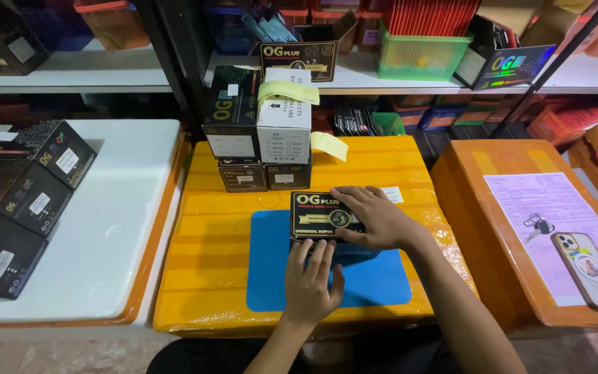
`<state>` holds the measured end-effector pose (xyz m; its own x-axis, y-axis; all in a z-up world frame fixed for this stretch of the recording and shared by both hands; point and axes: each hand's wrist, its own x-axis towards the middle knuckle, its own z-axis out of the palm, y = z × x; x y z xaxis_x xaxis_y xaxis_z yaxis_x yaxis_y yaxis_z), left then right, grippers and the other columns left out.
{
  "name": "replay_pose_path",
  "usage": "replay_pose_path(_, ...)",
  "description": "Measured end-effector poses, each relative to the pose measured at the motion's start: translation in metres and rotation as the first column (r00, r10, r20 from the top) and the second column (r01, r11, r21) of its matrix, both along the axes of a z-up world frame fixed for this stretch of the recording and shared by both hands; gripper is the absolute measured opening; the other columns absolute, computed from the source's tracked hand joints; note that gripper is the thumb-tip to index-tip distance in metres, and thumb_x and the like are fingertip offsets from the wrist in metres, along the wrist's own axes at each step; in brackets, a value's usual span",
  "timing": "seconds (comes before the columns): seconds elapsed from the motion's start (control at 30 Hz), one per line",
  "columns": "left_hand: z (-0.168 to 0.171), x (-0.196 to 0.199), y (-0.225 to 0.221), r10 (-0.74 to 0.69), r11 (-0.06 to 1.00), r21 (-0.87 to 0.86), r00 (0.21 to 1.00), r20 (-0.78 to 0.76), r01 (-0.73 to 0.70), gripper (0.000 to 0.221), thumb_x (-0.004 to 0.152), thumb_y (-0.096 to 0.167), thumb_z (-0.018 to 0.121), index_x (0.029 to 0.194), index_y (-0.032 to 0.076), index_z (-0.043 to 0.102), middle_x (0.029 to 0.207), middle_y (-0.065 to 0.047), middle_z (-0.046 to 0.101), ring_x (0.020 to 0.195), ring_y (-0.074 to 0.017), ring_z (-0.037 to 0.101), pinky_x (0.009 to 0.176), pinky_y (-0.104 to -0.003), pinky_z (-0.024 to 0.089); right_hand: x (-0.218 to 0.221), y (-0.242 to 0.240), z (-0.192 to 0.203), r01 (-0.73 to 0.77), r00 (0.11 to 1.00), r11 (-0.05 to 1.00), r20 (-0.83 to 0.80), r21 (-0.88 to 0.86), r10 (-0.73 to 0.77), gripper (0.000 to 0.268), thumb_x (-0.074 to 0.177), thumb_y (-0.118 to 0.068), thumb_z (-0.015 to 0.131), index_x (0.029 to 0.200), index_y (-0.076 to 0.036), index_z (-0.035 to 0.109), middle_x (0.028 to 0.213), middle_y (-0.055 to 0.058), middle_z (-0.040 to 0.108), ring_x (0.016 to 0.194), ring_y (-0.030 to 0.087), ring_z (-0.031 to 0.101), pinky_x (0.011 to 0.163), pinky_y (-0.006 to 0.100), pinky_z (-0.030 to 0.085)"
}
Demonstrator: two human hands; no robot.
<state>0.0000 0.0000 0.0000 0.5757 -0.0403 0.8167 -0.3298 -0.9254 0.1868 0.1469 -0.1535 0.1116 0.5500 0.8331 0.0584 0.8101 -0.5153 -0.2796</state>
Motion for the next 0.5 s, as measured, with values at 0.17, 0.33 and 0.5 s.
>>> replay_pose_path(0.17, 0.013, 0.007, -0.002, -0.035, 0.992, -0.119, 0.996, 0.084, 0.045, 0.034, 0.086, 0.019, 0.060, 0.117, 0.006, 0.068, 0.116, -0.009, 0.064, 0.111, -0.0319, 0.057, 0.089, -0.050, 0.051, 0.008, 0.027, 0.023, 0.067, 0.994, 0.910, -0.049, -0.409, -0.095, 0.100, 0.086, -0.067, 0.061, 0.161, -0.012, 0.022, 0.164, 0.015, 0.030, 0.147, 0.035, 0.035, 0.122, 0.056, 0.019)
replay_pose_path(0.33, 0.022, 0.015, -0.002, -0.055, 0.975, -0.207, 0.992, 0.111, 0.077, 0.024, 0.092, 0.024, 0.052, 0.101, 0.011, 0.069, 0.103, -0.006, 0.067, 0.101, -0.0272, 0.062, 0.080, -0.043, 0.048, 0.003, 0.063, 0.019, 0.132, 0.989, 0.787, 0.131, -0.603, -0.065, 0.118, 0.076, -0.076, 0.074, 0.155, -0.002, 0.027, 0.141, 0.015, 0.055, 0.128, 0.029, 0.056, 0.112, 0.050, 0.040)
replay_pose_path(0.5, 0.033, 0.012, 0.001, -0.096, 0.967, -0.216, 0.981, 0.170, 0.132, 0.026, 0.098, 0.024, 0.047, 0.100, 0.008, 0.067, 0.100, -0.009, 0.068, 0.095, -0.0291, 0.063, 0.074, -0.041, 0.049, 0.001, 0.080, 0.034, 0.128, 0.983, 0.726, 0.185, -0.675, -0.001, 0.065, 0.071, -0.064, 0.086, 0.113, -0.018, 0.065, 0.100, 0.000, 0.072, 0.089, 0.020, 0.071, 0.079, 0.033, 0.053)
